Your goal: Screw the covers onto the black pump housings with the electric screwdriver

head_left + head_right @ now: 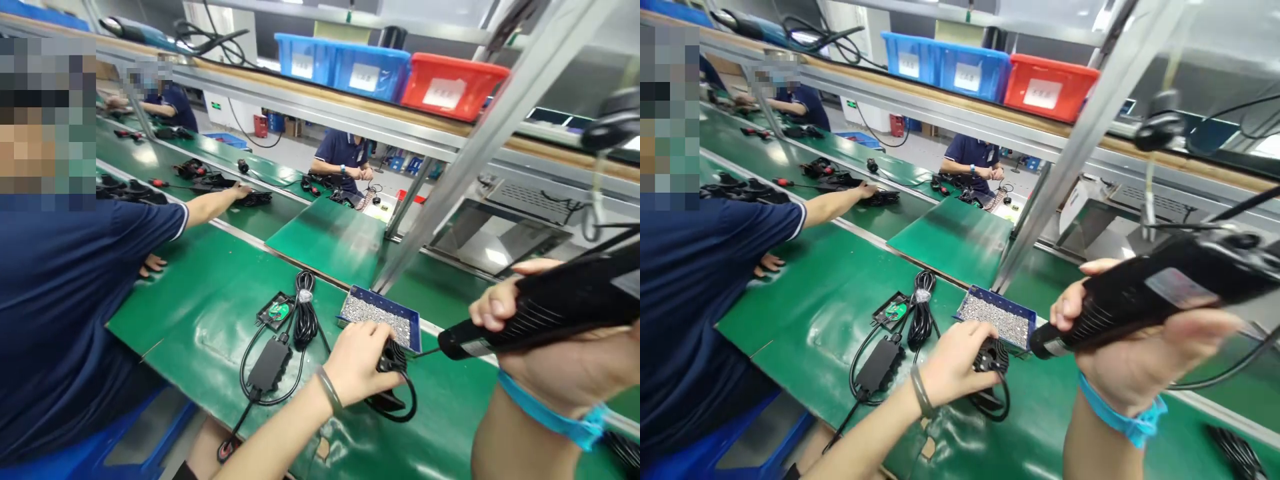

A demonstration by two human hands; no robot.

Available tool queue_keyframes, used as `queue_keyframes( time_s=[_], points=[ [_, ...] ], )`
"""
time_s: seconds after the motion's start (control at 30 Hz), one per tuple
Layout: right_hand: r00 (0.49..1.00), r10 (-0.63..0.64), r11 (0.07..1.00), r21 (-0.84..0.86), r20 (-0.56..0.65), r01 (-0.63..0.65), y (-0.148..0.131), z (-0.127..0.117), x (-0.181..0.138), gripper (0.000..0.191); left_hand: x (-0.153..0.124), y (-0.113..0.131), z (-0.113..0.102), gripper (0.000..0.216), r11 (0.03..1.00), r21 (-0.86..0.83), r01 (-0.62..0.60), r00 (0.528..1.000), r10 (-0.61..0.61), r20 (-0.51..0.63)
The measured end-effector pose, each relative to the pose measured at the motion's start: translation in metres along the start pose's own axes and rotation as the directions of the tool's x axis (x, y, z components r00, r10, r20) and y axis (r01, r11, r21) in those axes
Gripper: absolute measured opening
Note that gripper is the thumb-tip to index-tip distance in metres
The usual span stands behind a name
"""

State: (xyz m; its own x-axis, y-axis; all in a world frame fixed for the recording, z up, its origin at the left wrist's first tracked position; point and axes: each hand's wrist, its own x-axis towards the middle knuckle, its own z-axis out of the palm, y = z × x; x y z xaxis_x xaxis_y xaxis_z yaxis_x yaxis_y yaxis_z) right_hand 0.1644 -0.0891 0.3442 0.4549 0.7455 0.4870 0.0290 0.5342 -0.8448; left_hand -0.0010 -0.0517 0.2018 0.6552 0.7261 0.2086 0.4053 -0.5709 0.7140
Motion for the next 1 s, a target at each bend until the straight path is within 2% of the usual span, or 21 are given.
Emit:
queue_keyframes(
  time_s=[0.07,0.13,0.23,0.4,0.53,0.73,1.0],
  points=[
    [1.000,-0.009,1.000,-0.003,0.027,0.009,0.003,0.000,-0.003,0.071,0.004,-0.010,-0.012,0.050,0.989,-0.099,-0.107,0.985,0.119,0.127],
    [0.999,0.031,0.999,0.025,0.037,-0.032,0.007,0.001,-0.007,0.069,0.007,-0.023,-0.020,0.054,0.953,-0.228,-0.198,0.945,0.247,0.213],
    [0.996,0.074,0.993,0.086,0.055,-0.078,0.014,0.002,-0.013,0.069,0.010,-0.036,-0.021,0.061,0.905,-0.324,-0.274,0.899,0.361,0.248],
    [0.985,0.127,0.980,0.142,0.114,-0.143,0.019,0.002,-0.018,0.072,0.010,-0.036,-0.006,0.075,0.942,-0.189,-0.277,0.922,0.316,0.222],
    [0.982,0.122,0.971,0.186,0.145,-0.148,0.019,0.004,-0.018,0.072,0.006,-0.036,0.002,0.068,0.947,-0.136,-0.292,0.936,0.312,0.165],
    [0.957,0.172,0.947,0.228,0.234,-0.226,0.029,0.008,-0.028,0.073,0.004,-0.040,0.006,0.070,0.935,-0.101,-0.340,0.931,0.349,0.105],
    [0.947,0.168,0.946,0.225,0.273,-0.233,0.031,0.011,-0.042,0.074,0.002,-0.039,0.010,0.064,0.953,-0.031,-0.300,0.950,0.302,0.081]
  ],
)
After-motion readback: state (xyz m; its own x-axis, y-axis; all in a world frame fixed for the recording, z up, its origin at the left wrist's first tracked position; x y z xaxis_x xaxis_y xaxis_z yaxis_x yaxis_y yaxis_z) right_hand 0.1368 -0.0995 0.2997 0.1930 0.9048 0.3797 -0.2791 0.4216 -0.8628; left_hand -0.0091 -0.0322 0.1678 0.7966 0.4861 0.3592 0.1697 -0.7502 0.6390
